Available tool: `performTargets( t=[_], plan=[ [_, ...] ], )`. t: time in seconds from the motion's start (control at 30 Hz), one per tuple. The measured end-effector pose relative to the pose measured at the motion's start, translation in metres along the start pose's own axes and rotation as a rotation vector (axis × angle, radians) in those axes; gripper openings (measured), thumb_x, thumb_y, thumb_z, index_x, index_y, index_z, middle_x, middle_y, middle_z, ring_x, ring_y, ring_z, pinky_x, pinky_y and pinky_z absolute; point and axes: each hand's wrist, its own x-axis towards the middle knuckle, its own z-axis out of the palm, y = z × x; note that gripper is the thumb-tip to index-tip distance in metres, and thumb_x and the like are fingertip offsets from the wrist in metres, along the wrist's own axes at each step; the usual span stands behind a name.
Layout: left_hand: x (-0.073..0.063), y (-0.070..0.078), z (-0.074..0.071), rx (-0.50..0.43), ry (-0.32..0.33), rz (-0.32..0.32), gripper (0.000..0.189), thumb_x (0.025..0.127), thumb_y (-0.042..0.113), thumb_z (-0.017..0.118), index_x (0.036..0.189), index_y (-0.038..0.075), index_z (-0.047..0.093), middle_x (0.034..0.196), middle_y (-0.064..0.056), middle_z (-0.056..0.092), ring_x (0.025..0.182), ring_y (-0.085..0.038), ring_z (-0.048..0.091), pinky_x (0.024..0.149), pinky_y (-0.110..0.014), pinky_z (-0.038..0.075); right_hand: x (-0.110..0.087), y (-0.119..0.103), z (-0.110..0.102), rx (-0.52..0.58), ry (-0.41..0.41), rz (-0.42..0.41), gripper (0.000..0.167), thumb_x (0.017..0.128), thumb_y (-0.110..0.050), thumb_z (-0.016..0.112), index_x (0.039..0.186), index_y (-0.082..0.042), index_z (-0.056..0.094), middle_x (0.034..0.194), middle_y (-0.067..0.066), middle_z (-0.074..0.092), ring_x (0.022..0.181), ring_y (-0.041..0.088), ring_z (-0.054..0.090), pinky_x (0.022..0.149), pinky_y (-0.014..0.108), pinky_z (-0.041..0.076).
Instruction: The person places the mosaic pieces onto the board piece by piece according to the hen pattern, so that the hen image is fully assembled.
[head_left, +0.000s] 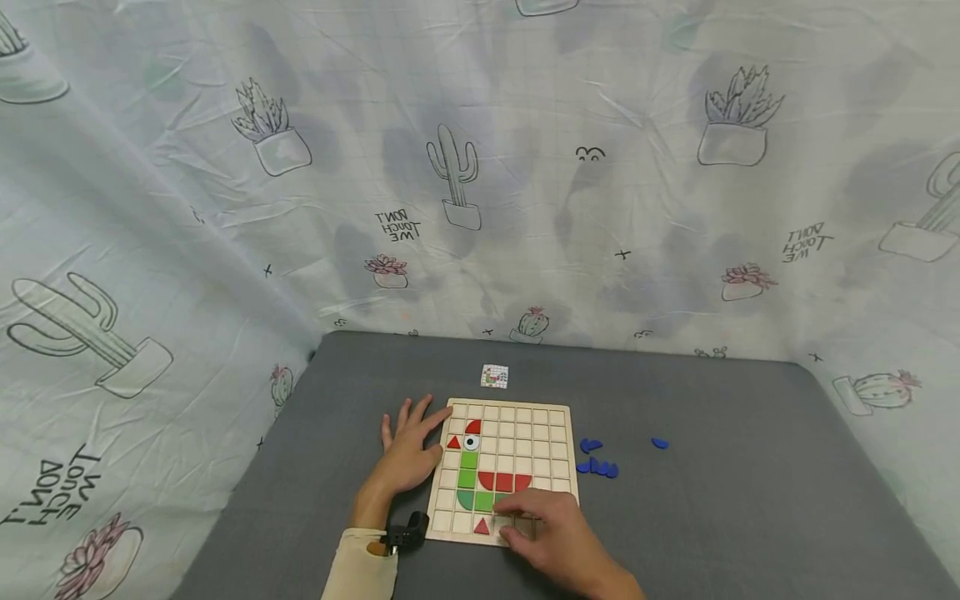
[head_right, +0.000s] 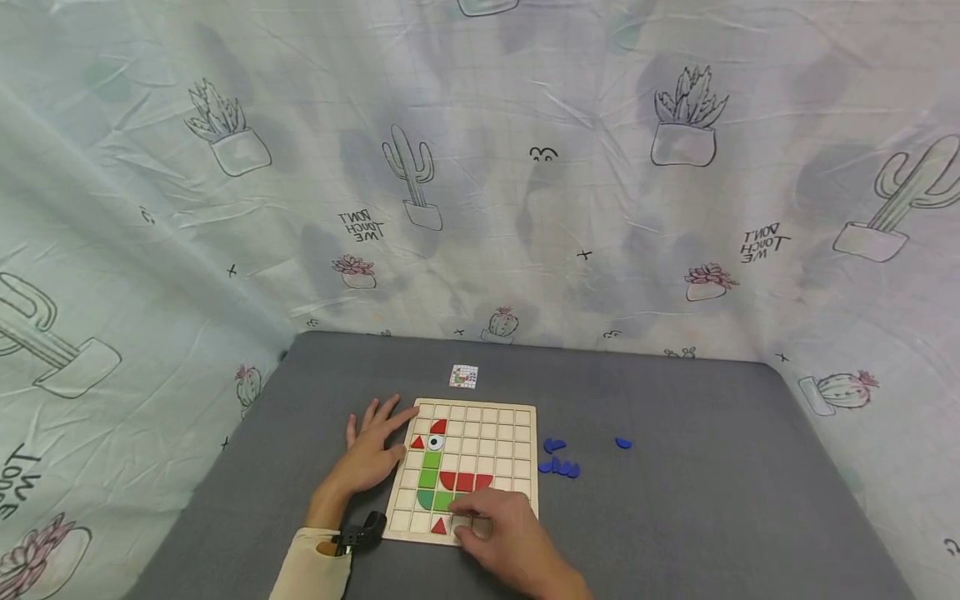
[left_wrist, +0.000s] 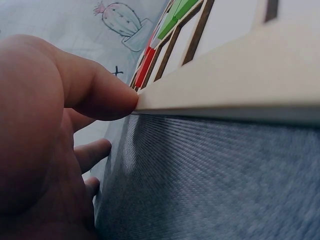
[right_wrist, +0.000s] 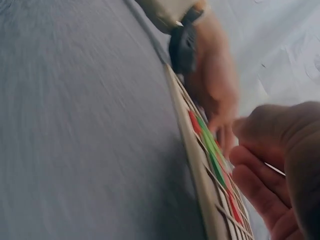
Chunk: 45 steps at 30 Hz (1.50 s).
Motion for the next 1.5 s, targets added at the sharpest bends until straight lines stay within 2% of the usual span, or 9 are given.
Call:
performTargets(
  t=[0.1, 0.2, 0.5, 0.67, 0.87, 1.0, 1.23, 1.5],
  plan=[
    [0.0, -0.001, 0.0, 0.0, -0.004, -0.002, 0.066, 0.096, 0.003, 0.06, 0.16, 0.017, 0.059, 0.179, -0.022, 0.029, 0.169, -0.052, 0.004, 0.127, -0.075, -0.016, -0.004, 0.005, -0.017, 0.039, -0.006, 0.075, 0.027, 0.089, -0.007, 0.089, 0.113, -0.018, 0.084, 0.108, -0.006, 0.084, 0.096, 0.01, 0.079, 0.084, 0.029, 0.066],
    [-0.001, -0.001, -0.001, -0.003, -0.006, -0.004, 0.066, 0.096, 0.003, 0.06, 0.16, 0.017, 0.059, 0.179, -0.022, 0.029, 0.169, -0.052, 0.004, 0.127, -0.075, -0.016, -0.008, 0.012, -0.036, 0.038, 0.009, 0.11, 0.025, 0.09, -0.01, 0.089, 0.113, -0.018, 0.085, 0.11, -0.006, 0.084, 0.098, 0.011, 0.08, 0.083, 0.032, 0.067],
    [-0.001, 0.0, 0.0, 0.001, 0.005, -0.008, 0.067, 0.094, 0.002, 0.061, 0.159, 0.017, 0.06, 0.179, -0.022, 0.03, 0.169, -0.053, 0.004, 0.127, -0.075, -0.015, -0.014, 0.045, -0.087, -0.044, 0.168, 0.155, 0.031, 0.086, -0.007, 0.093, 0.115, -0.015, 0.085, 0.109, -0.003, 0.085, 0.096, 0.014, 0.081, 0.082, 0.035, 0.068],
    [-0.002, 0.001, 0.0, -0.001, 0.01, -0.008, 0.067, 0.094, 0.002, 0.061, 0.159, 0.016, 0.06, 0.178, -0.022, 0.031, 0.169, -0.053, 0.005, 0.127, -0.076, -0.015, -0.016, 0.065, -0.106, -0.083, 0.186, 0.205, 0.032, 0.087, -0.007, 0.092, 0.118, -0.012, 0.084, 0.11, -0.001, 0.085, 0.099, 0.017, 0.082, 0.086, 0.033, 0.068],
    [-0.002, 0.003, -0.001, -0.012, 0.015, 0.004, 0.066, 0.093, 0.001, 0.06, 0.158, 0.014, 0.061, 0.178, -0.024, 0.031, 0.168, -0.054, 0.006, 0.126, -0.077, -0.014, -0.02, 0.084, -0.116, -0.141, 0.155, 0.24, 0.036, 0.086, -0.01, 0.093, 0.121, -0.013, 0.084, 0.112, -0.003, 0.085, 0.102, 0.008, 0.079, 0.086, 0.021, 0.063],
    [-0.002, 0.003, -0.001, -0.012, 0.014, 0.002, 0.066, 0.094, 0.002, 0.06, 0.158, 0.015, 0.061, 0.178, -0.023, 0.031, 0.168, -0.054, 0.005, 0.126, -0.077, -0.014, -0.026, 0.09, -0.118, -0.18, 0.141, 0.227, 0.037, 0.085, -0.01, 0.094, 0.12, -0.016, 0.084, 0.111, -0.005, 0.085, 0.101, 0.006, 0.078, 0.086, 0.014, 0.058],
    [-0.001, 0.002, 0.0, -0.005, 0.007, 0.004, 0.066, 0.095, 0.002, 0.059, 0.159, 0.016, 0.06, 0.179, -0.022, 0.03, 0.169, -0.054, 0.005, 0.126, -0.077, -0.014, -0.038, 0.087, -0.12, -0.189, 0.144, 0.244, 0.039, 0.082, -0.004, 0.094, 0.118, -0.016, 0.085, 0.109, -0.004, 0.085, 0.1, 0.005, 0.078, 0.086, 0.011, 0.056],
    [-0.001, 0.002, 0.0, -0.002, 0.005, 0.005, 0.066, 0.095, 0.002, 0.058, 0.159, 0.016, 0.06, 0.179, -0.023, 0.029, 0.168, -0.053, 0.005, 0.126, -0.077, -0.014, -0.044, 0.084, -0.119, -0.269, 0.162, 0.252, 0.038, 0.079, -0.001, 0.094, 0.112, -0.019, 0.085, 0.104, -0.012, 0.084, 0.094, 0.001, 0.077, 0.084, 0.007, 0.054]
  ],
)
